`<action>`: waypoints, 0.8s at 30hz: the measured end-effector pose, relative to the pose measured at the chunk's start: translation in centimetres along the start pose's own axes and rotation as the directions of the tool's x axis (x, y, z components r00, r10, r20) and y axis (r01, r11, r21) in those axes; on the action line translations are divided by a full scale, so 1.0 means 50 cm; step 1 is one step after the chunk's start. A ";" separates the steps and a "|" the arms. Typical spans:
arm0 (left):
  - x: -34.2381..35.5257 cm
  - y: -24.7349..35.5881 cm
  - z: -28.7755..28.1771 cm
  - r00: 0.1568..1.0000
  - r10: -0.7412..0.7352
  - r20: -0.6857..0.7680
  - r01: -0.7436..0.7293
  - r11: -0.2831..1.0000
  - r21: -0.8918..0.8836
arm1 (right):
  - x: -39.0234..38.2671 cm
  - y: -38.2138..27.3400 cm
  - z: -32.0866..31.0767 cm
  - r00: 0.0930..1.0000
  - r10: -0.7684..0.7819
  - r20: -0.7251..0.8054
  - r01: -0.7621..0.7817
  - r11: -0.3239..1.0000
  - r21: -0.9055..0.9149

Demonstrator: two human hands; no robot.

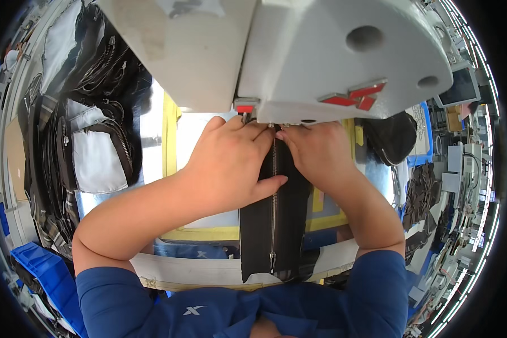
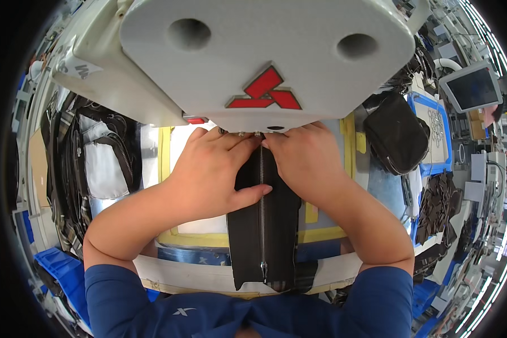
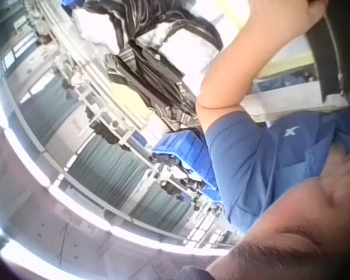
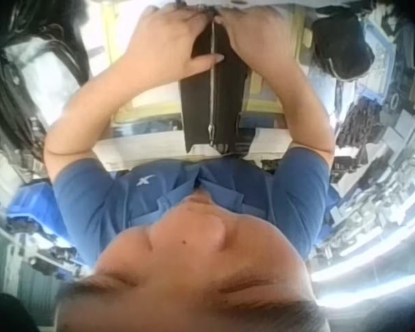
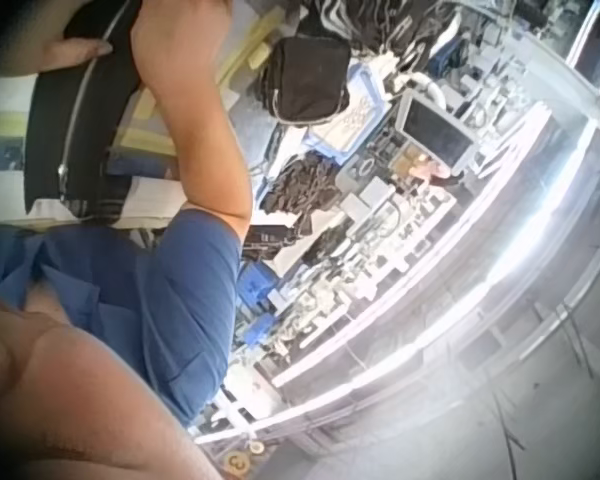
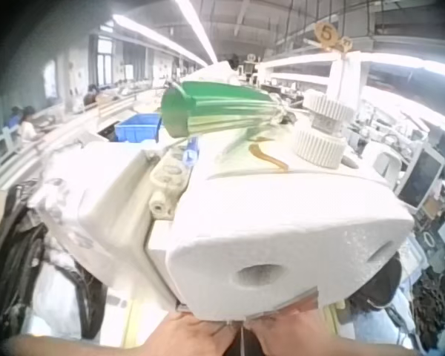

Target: The person operates an industrial sewing machine to stitch zippers onto small fabric bags. They repeatedly align the zipper with the bag opening, feed the material through the machine, and sew along the edge. The person handles multiple bags, flipping them to check the stitching and preparing the next unit.

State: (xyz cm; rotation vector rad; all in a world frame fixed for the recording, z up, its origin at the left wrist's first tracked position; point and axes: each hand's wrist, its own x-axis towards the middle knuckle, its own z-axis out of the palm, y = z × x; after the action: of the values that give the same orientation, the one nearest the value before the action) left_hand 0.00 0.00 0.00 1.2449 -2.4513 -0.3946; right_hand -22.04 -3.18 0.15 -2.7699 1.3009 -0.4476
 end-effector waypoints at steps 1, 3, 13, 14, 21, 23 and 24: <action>-0.001 -0.001 0.001 1.000 0.006 0.000 -0.006 1.000 -0.018 | -0.001 -0.001 -0.004 1.000 0.001 0.006 -0.001 1.000 0.002; 0.000 -0.001 0.001 1.000 0.001 0.012 0.000 0.998 -0.066 | -0.004 0.002 -0.009 0.999 0.018 0.036 -0.018 1.000 0.002; -0.003 0.008 -0.015 0.998 -0.027 0.058 0.026 0.999 0.021 | -0.001 -0.008 0.009 1.000 -0.011 0.023 0.012 0.999 -0.031; -0.004 0.009 -0.011 0.999 -0.016 0.051 0.015 0.999 0.028 | -0.004 -0.007 0.007 0.999 -0.015 0.038 0.017 0.999 -0.050; -0.011 0.011 0.025 0.995 0.099 -0.012 -0.098 0.993 0.068 | -0.033 -0.005 0.006 0.992 -0.121 -0.033 0.119 0.990 -0.071; -0.013 0.012 0.029 0.994 0.110 -0.009 -0.109 0.991 0.075 | -0.039 -0.003 0.010 0.986 -0.154 -0.061 0.149 0.986 -0.072; -0.013 0.013 0.029 0.994 0.110 0.000 -0.109 0.991 0.077 | -0.041 -0.003 0.011 0.986 -0.155 -0.055 0.151 0.986 -0.072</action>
State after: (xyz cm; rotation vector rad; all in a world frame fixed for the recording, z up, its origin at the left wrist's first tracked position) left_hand -0.75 1.00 -1.18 1.1331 -2.5392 -0.2698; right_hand -23.01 -1.56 -0.83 -2.9477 1.1394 -0.5083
